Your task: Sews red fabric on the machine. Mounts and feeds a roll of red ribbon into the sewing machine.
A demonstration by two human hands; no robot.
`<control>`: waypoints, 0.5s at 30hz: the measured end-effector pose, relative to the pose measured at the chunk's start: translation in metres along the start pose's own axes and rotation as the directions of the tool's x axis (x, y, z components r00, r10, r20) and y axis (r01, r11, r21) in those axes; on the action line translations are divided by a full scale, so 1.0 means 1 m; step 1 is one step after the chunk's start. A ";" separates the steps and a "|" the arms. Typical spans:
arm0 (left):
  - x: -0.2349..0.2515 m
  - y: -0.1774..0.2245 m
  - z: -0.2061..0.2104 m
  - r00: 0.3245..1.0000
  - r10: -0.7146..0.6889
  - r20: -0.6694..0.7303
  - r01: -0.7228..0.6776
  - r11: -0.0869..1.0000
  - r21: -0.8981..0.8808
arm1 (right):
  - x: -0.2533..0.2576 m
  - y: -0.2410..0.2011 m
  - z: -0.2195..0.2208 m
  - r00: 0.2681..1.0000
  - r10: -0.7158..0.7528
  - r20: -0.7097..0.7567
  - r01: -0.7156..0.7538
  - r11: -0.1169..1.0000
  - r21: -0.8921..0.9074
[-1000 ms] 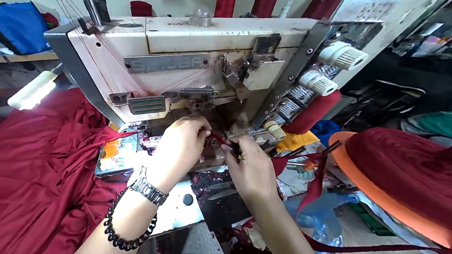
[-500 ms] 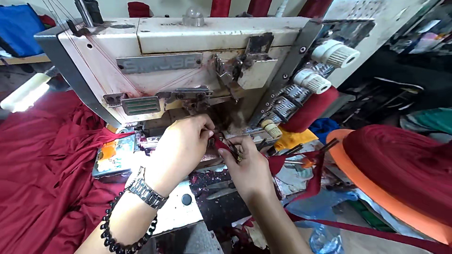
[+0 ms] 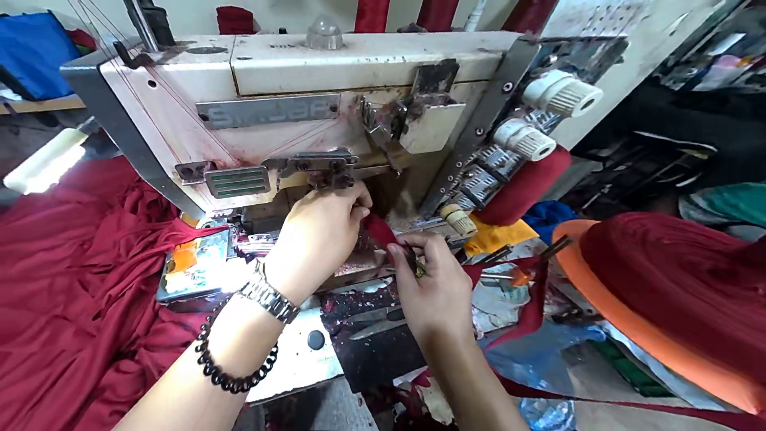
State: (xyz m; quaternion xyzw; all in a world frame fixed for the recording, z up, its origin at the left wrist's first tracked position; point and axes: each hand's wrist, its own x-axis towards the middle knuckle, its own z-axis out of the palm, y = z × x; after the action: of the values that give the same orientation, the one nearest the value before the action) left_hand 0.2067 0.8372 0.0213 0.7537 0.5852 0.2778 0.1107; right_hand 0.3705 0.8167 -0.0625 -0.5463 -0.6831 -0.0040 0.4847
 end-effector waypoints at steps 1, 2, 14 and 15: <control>0.002 0.000 0.002 1.000 0.004 0.000 -0.004 1.000 0.004 | 0.002 0.000 -0.001 0.999 -0.034 -0.018 0.033 0.998 -0.055; 0.004 0.000 0.003 1.000 -0.001 0.013 0.001 1.000 0.005 | 0.003 0.000 -0.002 0.999 -0.049 -0.015 0.047 0.993 -0.105; -0.027 0.007 0.015 0.997 -0.077 0.000 0.077 0.997 0.020 | 0.005 -0.005 -0.005 0.961 0.200 0.192 -0.185 0.978 -0.091; -0.029 0.008 0.017 0.996 -0.089 -0.005 0.089 0.996 0.020 | 0.006 -0.006 -0.005 0.955 0.216 0.202 -0.201 0.975 -0.091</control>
State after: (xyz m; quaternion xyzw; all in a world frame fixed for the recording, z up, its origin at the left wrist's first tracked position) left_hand 0.2178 0.8106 0.0030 0.7275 0.6211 0.2683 0.1142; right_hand 0.3703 0.8163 -0.0523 -0.6291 -0.6687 0.0814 0.3880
